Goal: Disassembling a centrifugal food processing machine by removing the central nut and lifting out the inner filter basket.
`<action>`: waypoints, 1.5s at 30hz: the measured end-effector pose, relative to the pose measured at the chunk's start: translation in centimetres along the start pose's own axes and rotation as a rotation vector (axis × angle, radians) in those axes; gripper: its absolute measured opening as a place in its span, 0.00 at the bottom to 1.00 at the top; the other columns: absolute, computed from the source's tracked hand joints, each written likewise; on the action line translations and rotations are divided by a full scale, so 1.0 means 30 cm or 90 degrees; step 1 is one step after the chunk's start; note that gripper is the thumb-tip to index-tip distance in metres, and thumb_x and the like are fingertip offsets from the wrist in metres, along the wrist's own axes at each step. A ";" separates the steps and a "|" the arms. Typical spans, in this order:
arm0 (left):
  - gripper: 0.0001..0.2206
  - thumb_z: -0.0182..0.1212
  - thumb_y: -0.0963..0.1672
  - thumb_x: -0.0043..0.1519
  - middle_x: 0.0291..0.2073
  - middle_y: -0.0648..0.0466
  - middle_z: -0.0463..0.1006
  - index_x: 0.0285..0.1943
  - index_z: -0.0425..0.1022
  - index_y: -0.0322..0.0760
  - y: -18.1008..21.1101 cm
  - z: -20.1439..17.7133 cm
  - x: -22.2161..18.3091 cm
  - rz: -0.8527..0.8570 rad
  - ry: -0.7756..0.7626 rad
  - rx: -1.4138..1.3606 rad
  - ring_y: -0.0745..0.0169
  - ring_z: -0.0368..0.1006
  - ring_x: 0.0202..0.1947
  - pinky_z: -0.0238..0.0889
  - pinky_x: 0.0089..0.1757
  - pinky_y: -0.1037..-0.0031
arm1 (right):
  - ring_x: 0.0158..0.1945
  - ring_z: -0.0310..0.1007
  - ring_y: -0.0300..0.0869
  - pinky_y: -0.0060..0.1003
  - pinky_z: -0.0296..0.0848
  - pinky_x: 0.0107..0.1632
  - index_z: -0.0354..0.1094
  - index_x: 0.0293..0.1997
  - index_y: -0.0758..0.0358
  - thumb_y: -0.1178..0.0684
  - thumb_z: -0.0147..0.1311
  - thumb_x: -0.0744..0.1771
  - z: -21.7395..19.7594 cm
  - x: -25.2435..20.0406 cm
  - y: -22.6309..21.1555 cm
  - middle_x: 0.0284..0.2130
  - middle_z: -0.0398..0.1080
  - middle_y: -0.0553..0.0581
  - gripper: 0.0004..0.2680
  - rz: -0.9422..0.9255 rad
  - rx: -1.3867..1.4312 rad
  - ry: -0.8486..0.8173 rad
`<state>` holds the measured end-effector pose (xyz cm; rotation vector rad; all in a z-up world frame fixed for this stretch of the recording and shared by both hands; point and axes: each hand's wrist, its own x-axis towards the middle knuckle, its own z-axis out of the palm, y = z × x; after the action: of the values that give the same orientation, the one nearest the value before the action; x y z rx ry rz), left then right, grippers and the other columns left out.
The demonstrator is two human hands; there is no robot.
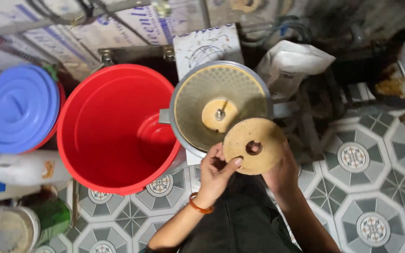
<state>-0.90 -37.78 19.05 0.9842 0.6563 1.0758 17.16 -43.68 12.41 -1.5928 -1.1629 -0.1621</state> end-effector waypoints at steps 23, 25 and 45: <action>0.07 0.63 0.37 0.57 0.23 0.54 0.73 0.28 0.74 0.41 0.496 0.336 0.281 0.645 -0.106 0.982 0.54 0.71 0.31 0.69 0.37 0.66 | 0.61 0.65 0.60 0.65 0.61 0.61 0.57 0.65 0.76 0.34 0.77 0.51 0.270 0.959 -0.189 0.58 0.64 0.70 0.44 -0.442 0.649 -1.174; 0.06 0.63 0.37 0.57 0.24 0.55 0.74 0.29 0.74 0.42 0.491 0.336 0.272 0.643 -0.083 0.995 0.55 0.72 0.32 0.69 0.37 0.67 | 0.52 0.76 0.54 0.61 0.70 0.54 0.64 0.61 0.71 0.36 0.81 0.48 0.289 0.952 -0.138 0.49 0.73 0.63 0.42 -0.425 0.598 -1.202; 0.23 0.71 0.47 0.60 0.69 0.40 0.63 0.63 0.73 0.35 -0.051 0.107 -0.079 0.194 0.455 0.693 0.31 0.54 0.72 0.47 0.66 0.45 | 0.75 0.45 0.66 0.59 0.51 0.72 0.45 0.76 0.59 0.54 0.79 0.50 0.428 0.951 -0.218 0.70 0.48 0.73 0.48 -0.691 0.094 -1.165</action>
<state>1.55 -41.27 19.03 1.6588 1.8380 1.3568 21.11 -17.19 29.84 -0.4171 -3.1880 0.8599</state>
